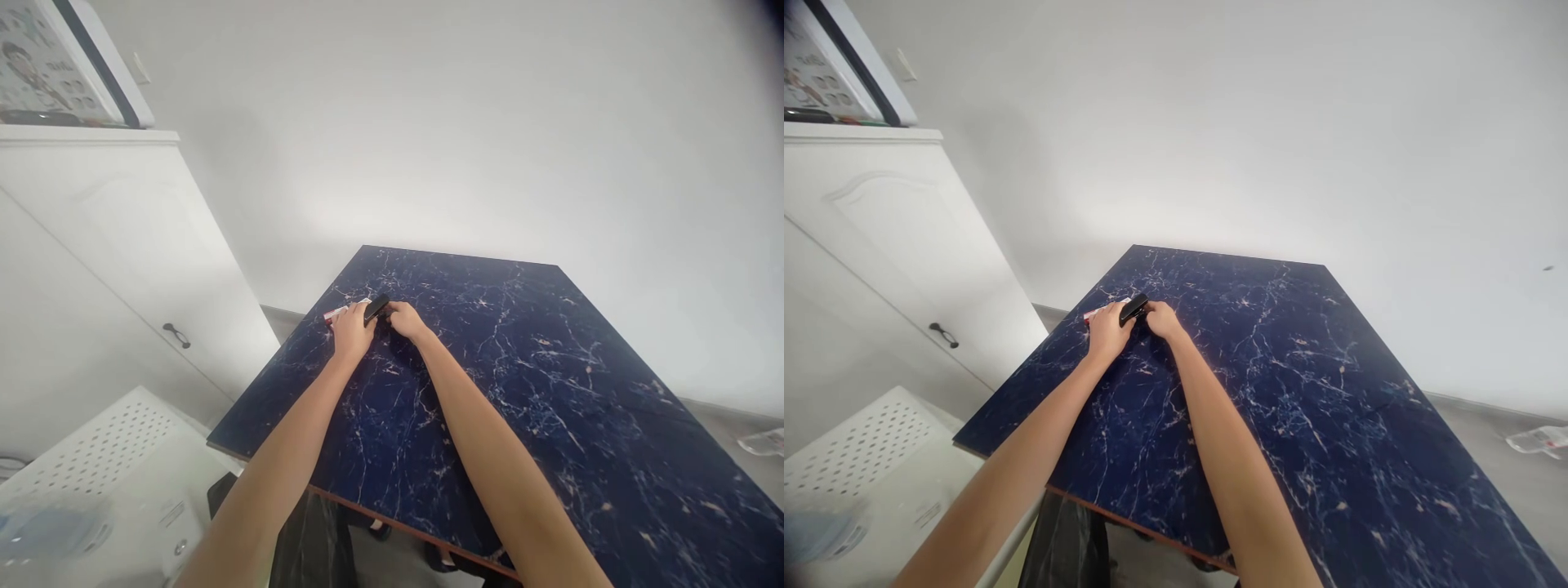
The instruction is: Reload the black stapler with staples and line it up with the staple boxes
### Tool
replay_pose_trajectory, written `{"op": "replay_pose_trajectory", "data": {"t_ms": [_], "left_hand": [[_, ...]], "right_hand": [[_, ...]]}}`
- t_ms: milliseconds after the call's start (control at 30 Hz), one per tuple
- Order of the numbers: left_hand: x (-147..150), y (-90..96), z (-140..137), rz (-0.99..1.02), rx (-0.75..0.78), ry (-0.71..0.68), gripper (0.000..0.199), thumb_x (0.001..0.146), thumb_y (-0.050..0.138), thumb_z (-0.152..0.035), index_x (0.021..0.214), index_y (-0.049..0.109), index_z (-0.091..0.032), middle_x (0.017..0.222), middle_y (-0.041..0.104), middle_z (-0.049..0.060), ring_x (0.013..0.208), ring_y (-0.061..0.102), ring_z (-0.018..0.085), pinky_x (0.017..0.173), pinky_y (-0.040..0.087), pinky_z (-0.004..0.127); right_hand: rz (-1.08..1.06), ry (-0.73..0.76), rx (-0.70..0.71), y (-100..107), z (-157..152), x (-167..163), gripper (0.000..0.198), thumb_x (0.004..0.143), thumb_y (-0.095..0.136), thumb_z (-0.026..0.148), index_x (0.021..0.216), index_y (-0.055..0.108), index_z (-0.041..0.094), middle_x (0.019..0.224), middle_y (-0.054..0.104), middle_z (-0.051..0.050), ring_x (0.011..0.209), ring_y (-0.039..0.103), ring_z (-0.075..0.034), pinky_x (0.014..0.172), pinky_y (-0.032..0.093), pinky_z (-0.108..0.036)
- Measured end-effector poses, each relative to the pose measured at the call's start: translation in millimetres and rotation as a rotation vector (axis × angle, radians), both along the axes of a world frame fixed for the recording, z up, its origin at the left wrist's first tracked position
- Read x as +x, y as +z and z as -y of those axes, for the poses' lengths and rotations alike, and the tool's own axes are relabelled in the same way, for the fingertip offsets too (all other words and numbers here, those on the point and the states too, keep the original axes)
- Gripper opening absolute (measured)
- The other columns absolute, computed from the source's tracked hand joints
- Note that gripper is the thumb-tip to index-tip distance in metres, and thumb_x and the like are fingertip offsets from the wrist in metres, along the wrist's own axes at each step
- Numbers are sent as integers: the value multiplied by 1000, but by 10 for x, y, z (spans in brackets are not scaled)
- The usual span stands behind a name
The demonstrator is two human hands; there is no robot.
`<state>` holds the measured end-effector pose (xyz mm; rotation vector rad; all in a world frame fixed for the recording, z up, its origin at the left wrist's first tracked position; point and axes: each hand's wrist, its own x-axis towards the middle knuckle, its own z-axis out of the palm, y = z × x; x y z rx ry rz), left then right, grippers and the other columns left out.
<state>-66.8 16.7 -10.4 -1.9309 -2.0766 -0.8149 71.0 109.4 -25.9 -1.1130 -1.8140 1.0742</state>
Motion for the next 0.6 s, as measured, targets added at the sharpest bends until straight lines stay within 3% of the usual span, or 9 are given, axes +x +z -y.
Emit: {"op": "replay_pose_trajectory", "data": {"t_ms": [133, 233, 300, 400, 467, 600], "left_hand": [[-73, 35, -52, 67, 23, 20, 39, 91, 64, -37, 128, 65, -24, 126, 66, 13, 117, 57, 36, 100, 43, 47], [-291, 106, -62, 146, 14, 31, 38, 95, 54, -38, 130, 66, -29, 136, 62, 9, 127, 52, 34, 107, 40, 47], [-502, 149, -47, 168, -66, 59, 38, 97, 47, -29, 128, 68, -31, 136, 64, 6, 124, 55, 32, 106, 42, 46], [-777, 180, -15, 101, -247, 9, 40, 88, 59, -28, 126, 70, -32, 125, 71, 7, 114, 62, 34, 96, 47, 43], [-872, 180, -8, 63, -300, -32, 38, 85, 62, -28, 122, 71, -31, 115, 74, 7, 106, 65, 32, 92, 49, 39], [-869, 140, -28, 97, -251, 10, 31, 88, 61, -27, 116, 73, -28, 106, 76, 6, 100, 67, 27, 91, 49, 35]], "right_hand": [[51, -104, 83, 2, 148, -153, 38, 71, 52, 3, 100, 71, 19, 111, 72, -9, 111, 63, -27, 105, 45, -38], [128, -227, 168, -18, 271, -226, 32, 76, 54, 8, 103, 66, 18, 113, 68, -14, 113, 61, -29, 106, 44, -42], [193, -268, 211, -20, 319, -242, 23, 79, 56, 13, 99, 65, 18, 106, 68, -14, 105, 63, -28, 102, 47, -41], [252, -265, 224, -6, 338, -237, 16, 81, 60, 22, 96, 64, 18, 99, 69, -12, 97, 65, -27, 95, 50, -41], [254, -244, 229, 1, 338, -231, 23, 82, 62, 26, 103, 64, 18, 102, 70, -12, 97, 65, -27, 93, 51, -40], [171, -201, 264, -15, 340, -235, 56, 81, 64, 27, 135, 53, 18, 118, 68, -12, 103, 65, -25, 97, 50, -39]]}}
